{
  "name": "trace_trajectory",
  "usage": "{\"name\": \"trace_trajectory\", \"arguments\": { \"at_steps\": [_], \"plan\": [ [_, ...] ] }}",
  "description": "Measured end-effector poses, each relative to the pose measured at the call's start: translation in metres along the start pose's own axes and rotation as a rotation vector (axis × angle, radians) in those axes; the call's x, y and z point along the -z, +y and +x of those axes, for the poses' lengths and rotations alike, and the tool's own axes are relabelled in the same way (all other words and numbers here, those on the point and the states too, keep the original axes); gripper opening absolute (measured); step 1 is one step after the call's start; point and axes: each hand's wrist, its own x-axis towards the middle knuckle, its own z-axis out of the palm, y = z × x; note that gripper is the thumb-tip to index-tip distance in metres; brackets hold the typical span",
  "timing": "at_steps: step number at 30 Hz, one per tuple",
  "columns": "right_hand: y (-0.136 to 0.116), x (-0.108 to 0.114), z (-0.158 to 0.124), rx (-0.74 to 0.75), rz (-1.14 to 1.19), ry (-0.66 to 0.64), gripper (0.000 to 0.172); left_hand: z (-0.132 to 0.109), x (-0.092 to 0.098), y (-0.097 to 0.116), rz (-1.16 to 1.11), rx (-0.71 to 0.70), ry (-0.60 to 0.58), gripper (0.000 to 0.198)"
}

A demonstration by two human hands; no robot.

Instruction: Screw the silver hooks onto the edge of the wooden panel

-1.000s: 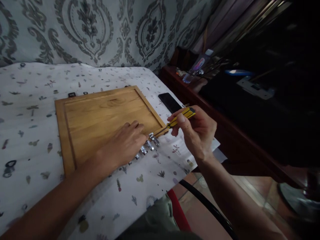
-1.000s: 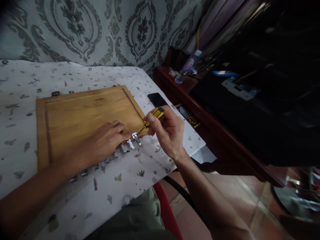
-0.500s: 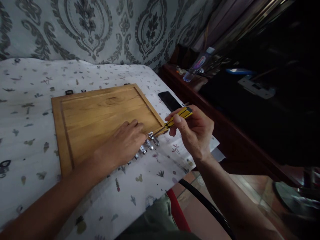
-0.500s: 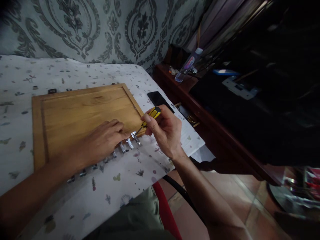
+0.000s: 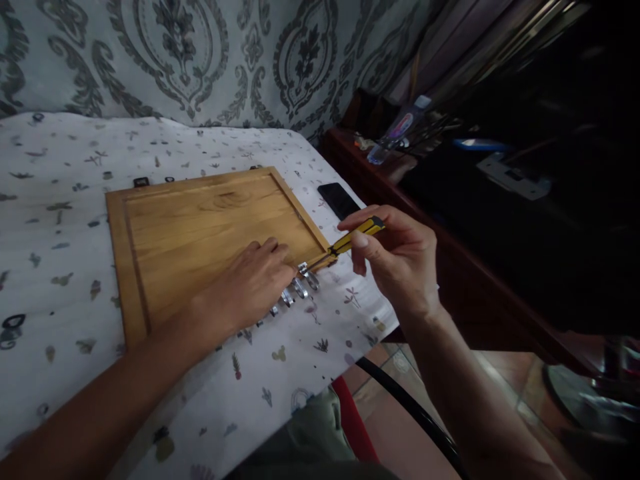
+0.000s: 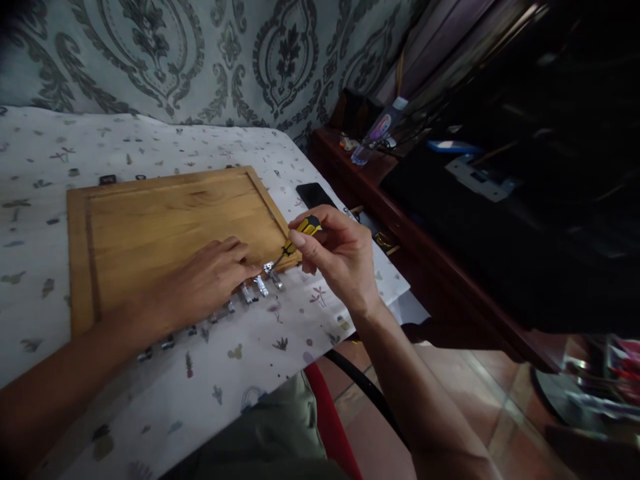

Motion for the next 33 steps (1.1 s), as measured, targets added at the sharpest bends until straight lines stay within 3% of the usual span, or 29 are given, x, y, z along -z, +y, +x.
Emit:
{"name": "trace_trajectory", "arguments": {
  "at_steps": [4, 11, 13, 17, 19, 23, 33],
  "plan": [
    [0.0, -0.004, 0.002, -0.031, 0.01, 0.042, 0.043, 0.0, 0.0, 0.001, 0.004, 0.012, 0.02, 0.029],
    [-0.002, 0.0, -0.001, -0.03, 0.001, -0.086, 0.036, 0.0, -0.003, -0.001, 0.012, -0.01, 0.042, 0.027],
    [-0.001, -0.002, -0.004, 0.014, -0.041, -0.035, 0.033, 0.0, -0.004, -0.002, 0.008, -0.011, 0.045, 0.026],
    [-0.001, -0.006, -0.013, 0.109, -0.058, 0.196, 0.031, 0.0, -0.003, -0.002, 0.006, -0.009, 0.031, 0.025],
    [-0.002, -0.005, -0.018, 0.047, -0.089, 0.163, 0.035, 0.0, -0.001, 0.0, 0.009, -0.002, 0.011, 0.027],
    [-0.002, 0.001, -0.034, -0.177, -0.23, -0.04, 0.045, 0.001, 0.002, 0.001, -0.022, 0.014, 0.015, 0.025],
    [0.006, -0.002, -0.054, -0.382, -0.258, -0.076, 0.058, 0.003, 0.001, -0.003, 0.004, 0.018, -0.044, 0.025]
  ]
}}
